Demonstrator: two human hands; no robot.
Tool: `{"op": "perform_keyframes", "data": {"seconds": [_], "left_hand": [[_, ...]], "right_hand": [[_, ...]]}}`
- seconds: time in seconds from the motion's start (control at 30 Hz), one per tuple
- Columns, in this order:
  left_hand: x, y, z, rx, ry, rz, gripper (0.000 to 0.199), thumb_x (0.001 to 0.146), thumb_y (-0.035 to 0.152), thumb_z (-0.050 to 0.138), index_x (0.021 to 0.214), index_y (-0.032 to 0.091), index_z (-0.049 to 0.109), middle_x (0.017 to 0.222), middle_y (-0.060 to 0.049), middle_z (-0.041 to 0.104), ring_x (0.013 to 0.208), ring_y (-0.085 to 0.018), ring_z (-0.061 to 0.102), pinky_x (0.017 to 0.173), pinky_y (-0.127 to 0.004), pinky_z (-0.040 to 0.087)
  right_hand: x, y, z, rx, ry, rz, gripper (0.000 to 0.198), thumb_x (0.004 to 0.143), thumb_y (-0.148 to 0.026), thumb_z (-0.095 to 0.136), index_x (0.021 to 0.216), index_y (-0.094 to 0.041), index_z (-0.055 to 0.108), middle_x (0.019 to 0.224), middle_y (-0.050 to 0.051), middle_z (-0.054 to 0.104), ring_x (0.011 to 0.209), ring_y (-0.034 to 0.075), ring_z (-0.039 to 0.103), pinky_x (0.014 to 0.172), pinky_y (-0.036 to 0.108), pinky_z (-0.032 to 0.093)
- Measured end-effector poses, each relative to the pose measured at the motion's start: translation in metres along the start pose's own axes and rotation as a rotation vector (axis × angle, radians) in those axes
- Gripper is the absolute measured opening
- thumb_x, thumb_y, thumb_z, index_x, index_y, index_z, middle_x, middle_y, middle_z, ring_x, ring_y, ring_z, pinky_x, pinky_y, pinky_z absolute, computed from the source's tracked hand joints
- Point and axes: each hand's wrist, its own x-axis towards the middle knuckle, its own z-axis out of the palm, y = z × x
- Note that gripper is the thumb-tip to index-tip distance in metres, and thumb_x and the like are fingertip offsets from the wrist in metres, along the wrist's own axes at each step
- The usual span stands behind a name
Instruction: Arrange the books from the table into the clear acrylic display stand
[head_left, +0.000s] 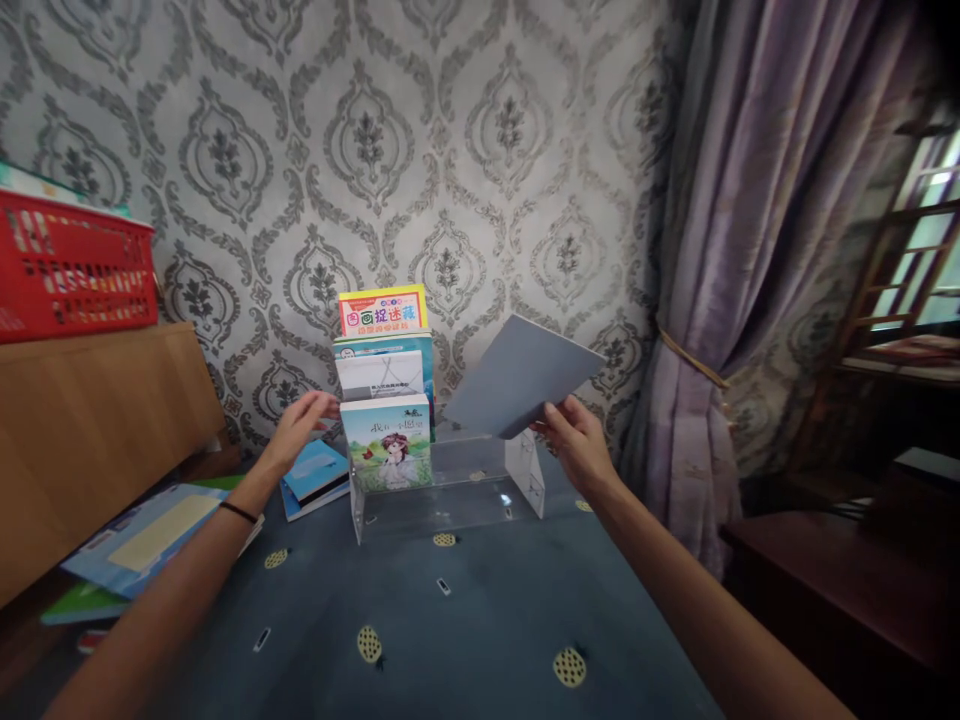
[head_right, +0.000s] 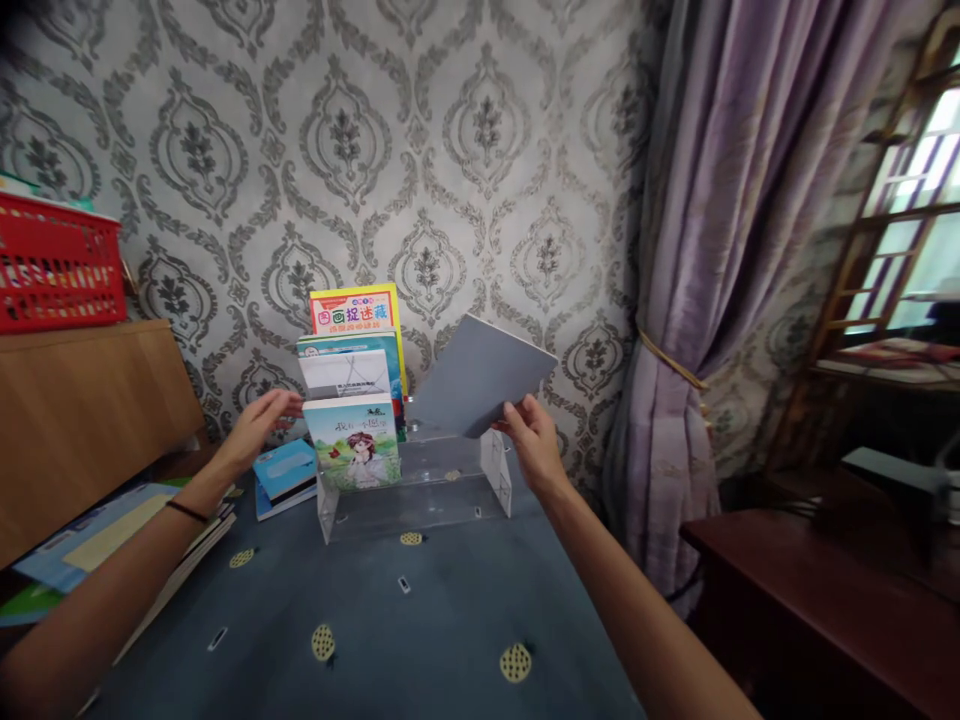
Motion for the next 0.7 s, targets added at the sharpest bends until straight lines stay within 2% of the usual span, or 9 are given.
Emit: {"op": "perform_keyframes", "data": {"seconds": [0.13,0.27,0.37,0.5,0.6,0.7], "left_hand": [[0.032,0.020,-0.013,-0.114,0.158,0.023,0.055,0.066,0.068,0.075,0.086,0.017,0.068,0.083,-0.006,0.073,0.080,-0.020,0.067,0.063,-0.025,0.047],[0.066,0.041,-0.015,-0.208,0.136,0.035,0.042,0.075,0.056,0.073,0.087,0.016,0.069,0.085,-0.007,0.073,0.081,-0.019,0.068,0.064,-0.024,0.048],[0.088,0.050,-0.011,-0.250,0.134,0.012,0.029,0.085,0.045,0.065,0.088,0.016,0.069,0.085,-0.007,0.073,0.080,-0.017,0.068,0.064,-0.023,0.049],[0.110,0.051,-0.004,-0.287,0.170,-0.090,0.019,0.091,0.033,0.058,0.088,0.016,0.066,0.079,-0.005,0.071,0.070,-0.015,0.066,0.063,-0.022,0.050],[0.120,0.047,0.000,-0.305,0.104,-0.181,0.027,0.096,0.036,0.052,0.088,0.015,0.067,0.079,-0.007,0.072,0.072,-0.017,0.069,0.064,-0.025,0.054],[0.125,0.041,0.005,-0.348,0.042,-0.235,0.035,0.101,0.036,0.043,0.095,0.013,0.068,0.087,-0.011,0.075,0.080,-0.021,0.073,0.073,-0.031,0.059]], "right_hand": [[0.041,-0.020,0.011,0.105,0.068,-0.099,0.034,0.077,-0.052,0.072,0.091,-0.026,0.056,0.085,-0.001,0.060,0.072,0.015,0.059,0.069,0.030,0.055],[0.096,-0.041,0.037,0.114,0.095,-0.181,0.032,0.078,-0.051,0.069,0.085,-0.026,0.050,0.081,-0.002,0.056,0.068,0.013,0.055,0.065,0.028,0.053],[0.129,-0.053,0.065,0.091,0.059,-0.194,0.025,0.083,-0.047,0.064,0.087,-0.027,0.049,0.084,-0.001,0.057,0.069,0.014,0.055,0.065,0.028,0.053],[0.151,-0.059,0.100,0.093,-0.016,-0.165,0.017,0.089,-0.038,0.058,0.085,-0.025,0.048,0.078,-0.002,0.054,0.068,0.013,0.054,0.064,0.027,0.053],[0.159,-0.057,0.117,0.095,-0.087,-0.197,0.015,0.092,-0.037,0.055,0.087,-0.025,0.047,0.080,-0.001,0.055,0.071,0.013,0.055,0.065,0.026,0.053],[0.168,-0.053,0.120,0.079,-0.128,-0.237,0.016,0.094,-0.039,0.055,0.091,-0.024,0.049,0.083,-0.001,0.055,0.076,0.014,0.055,0.069,0.028,0.054]]}}
